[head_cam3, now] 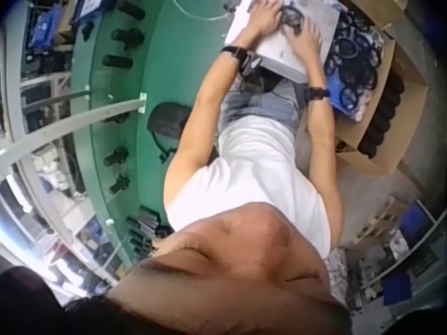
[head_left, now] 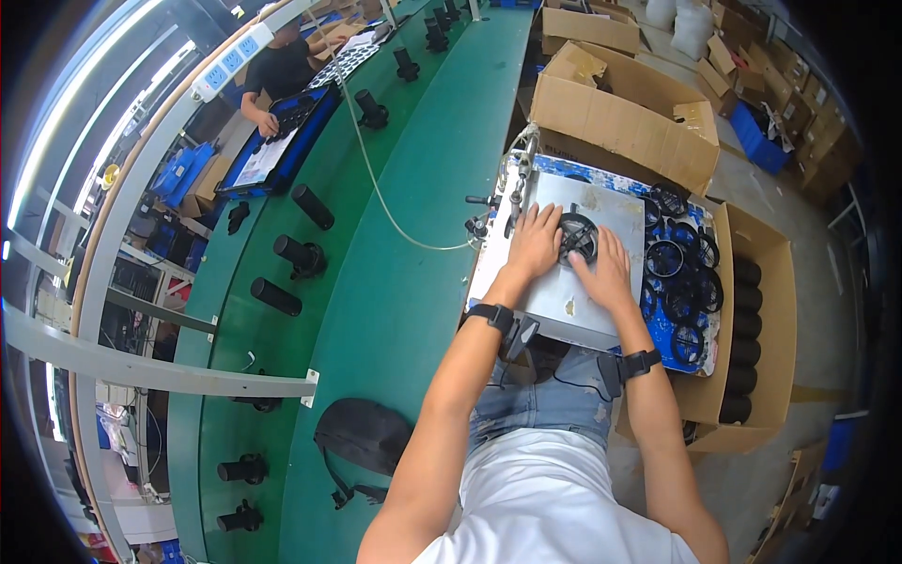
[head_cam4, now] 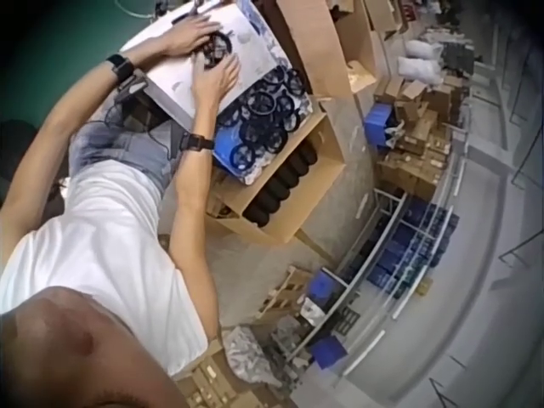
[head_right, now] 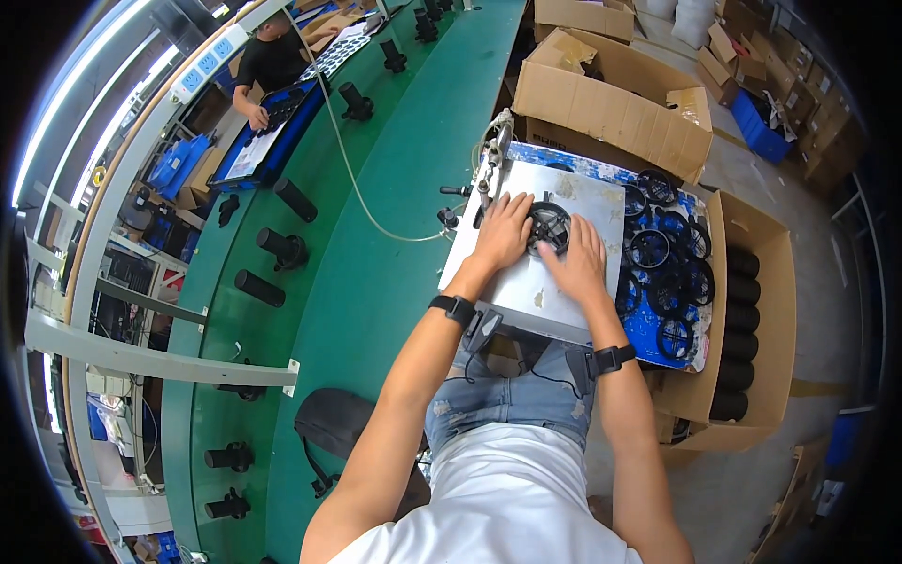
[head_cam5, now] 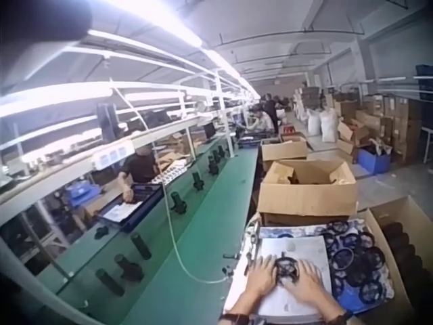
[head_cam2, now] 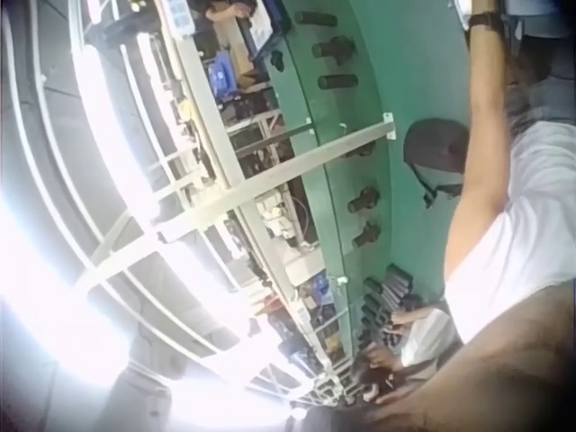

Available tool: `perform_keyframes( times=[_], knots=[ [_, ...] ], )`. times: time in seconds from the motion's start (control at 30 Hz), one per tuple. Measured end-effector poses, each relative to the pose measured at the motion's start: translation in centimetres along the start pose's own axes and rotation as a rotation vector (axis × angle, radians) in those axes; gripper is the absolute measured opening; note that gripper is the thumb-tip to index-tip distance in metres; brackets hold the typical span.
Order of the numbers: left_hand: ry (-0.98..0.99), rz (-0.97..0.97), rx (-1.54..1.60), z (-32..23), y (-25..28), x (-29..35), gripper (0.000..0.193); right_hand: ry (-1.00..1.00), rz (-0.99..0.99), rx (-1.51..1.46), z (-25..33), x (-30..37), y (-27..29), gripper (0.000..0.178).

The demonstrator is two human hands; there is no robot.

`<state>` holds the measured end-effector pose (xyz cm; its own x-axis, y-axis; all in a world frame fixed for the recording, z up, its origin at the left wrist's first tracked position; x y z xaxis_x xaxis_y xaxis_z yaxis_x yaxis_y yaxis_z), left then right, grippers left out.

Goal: The person picks up a plastic frame, places it onto a machine, and presses it down. They then take a cylindrical housing from the conveyor belt, fit it over the frame on the machine, and press down again before returning the assembled unit to the belt, repeating the process.

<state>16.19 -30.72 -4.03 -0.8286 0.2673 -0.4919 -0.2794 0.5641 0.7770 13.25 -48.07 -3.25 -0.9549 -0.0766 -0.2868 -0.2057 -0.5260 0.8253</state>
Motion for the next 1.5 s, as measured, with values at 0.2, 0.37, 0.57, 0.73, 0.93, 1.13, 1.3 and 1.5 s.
perform_keyframes(
  times=[0.2,0.37,0.57,0.73,0.93,1.13,1.3,1.5],
  knots=[
    [-0.051,0.084,0.119,0.5,0.7,-1.8,0.047,0.11,0.157,0.001,-0.2,-2.9,1.7,0.094],
    [0.092,-0.019,0.014,-2.2,-0.3,1.0,0.055,0.222,0.31,0.01,-1.7,-4.4,3.2,0.097],
    [-0.101,0.17,0.04,0.9,1.4,-2.2,0.052,-0.074,0.032,0.059,2.5,0.2,0.5,0.092],
    [-0.13,0.203,0.088,1.2,1.4,-2.1,0.052,-0.081,0.014,0.064,2.9,0.1,1.6,0.093],
    [0.045,-0.163,0.171,-1.3,1.7,-0.3,0.032,0.075,0.016,0.071,2.7,-2.7,-0.8,0.106],
    [0.192,-0.606,0.212,5.5,7.3,-0.3,0.02,0.026,0.019,0.114,3.4,-2.5,0.4,0.104],
    [0.938,-0.244,0.061,18.4,4.5,-2.8,0.047,0.018,0.063,0.083,4.5,-2.4,0.1,0.104],
    [1.161,-0.463,1.125,21.0,3.2,-3.7,0.054,0.031,0.055,0.08,4.6,-2.6,0.2,0.102]
  ],
)
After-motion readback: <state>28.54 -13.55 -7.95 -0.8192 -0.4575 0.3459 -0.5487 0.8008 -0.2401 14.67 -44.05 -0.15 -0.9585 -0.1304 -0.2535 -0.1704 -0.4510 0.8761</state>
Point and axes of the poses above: each hand's wrist, its own x-axis away from the middle knuckle, its own y-axis out of the back of the hand, z = x × y, the point moved 2 cm from there along -x, towards the middle knuckle, and after that the axes turned 10 degrees about -y, right-handed, at the moved point
